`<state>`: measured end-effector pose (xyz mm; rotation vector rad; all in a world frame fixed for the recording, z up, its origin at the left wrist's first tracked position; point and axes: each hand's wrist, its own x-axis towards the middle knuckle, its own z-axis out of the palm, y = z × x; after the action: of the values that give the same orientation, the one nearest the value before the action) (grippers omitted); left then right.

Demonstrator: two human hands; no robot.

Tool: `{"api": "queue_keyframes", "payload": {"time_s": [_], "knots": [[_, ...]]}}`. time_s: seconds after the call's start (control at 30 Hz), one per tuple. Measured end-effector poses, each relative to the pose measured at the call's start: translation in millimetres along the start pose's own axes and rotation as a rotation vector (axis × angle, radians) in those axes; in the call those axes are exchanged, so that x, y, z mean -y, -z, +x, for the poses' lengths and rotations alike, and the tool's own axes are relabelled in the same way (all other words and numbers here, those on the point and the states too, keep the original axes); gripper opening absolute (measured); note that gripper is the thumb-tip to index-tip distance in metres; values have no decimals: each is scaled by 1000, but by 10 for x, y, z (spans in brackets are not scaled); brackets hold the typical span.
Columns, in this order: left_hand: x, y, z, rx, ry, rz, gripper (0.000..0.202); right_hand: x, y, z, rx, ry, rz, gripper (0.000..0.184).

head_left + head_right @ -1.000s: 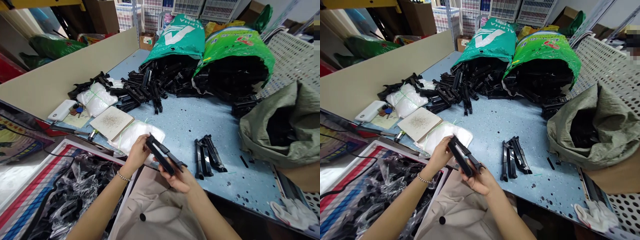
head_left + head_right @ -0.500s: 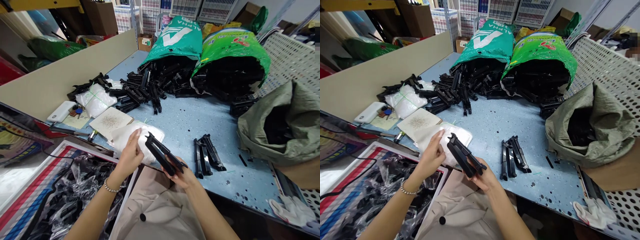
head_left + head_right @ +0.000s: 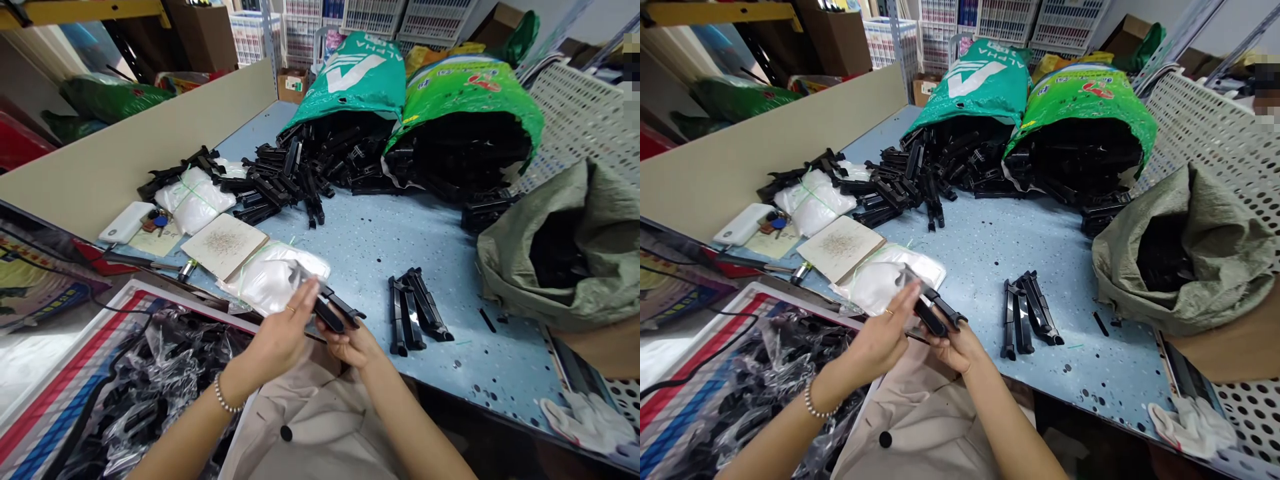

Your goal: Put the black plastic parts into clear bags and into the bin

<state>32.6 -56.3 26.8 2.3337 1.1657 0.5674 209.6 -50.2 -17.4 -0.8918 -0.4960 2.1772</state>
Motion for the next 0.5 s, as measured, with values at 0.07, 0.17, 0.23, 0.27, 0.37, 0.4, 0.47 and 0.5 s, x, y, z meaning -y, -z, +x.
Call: {"api": "queue_keyframes", "payload": {"time_s": [0.07, 0.17, 0.23, 0.27, 0.37, 0.4, 0.47, 0.5], "knots": [[-80, -79, -29, 70, -54, -48, 89, -9, -69, 39, -165, 219, -205, 25], [-168, -38, -88, 58, -34, -109, 81, -25, -217, -26, -253, 407, -477, 21], [-189, 156, -209, 29, 15, -110, 64, -4, -296, -152, -92, 364, -611, 32], [-174, 294, -312, 36, 54, -98, 55, 27, -312, -233, 28, 305, -666, 37], [47, 715, -797, 135, 265, -24, 40, 216, -201, -520, 109, 216, -896, 37], [186, 811, -1003, 153, 353, 8, 38, 303, -107, -619, -28, 244, -1045, 34], [529, 890, -1441, 273, 569, 40, 31, 473, 142, -798, -459, 293, -1400, 31], [710, 875, -1661, 334, 677, 50, 26, 539, 281, -871, -673, 262, -1571, 31]]}}
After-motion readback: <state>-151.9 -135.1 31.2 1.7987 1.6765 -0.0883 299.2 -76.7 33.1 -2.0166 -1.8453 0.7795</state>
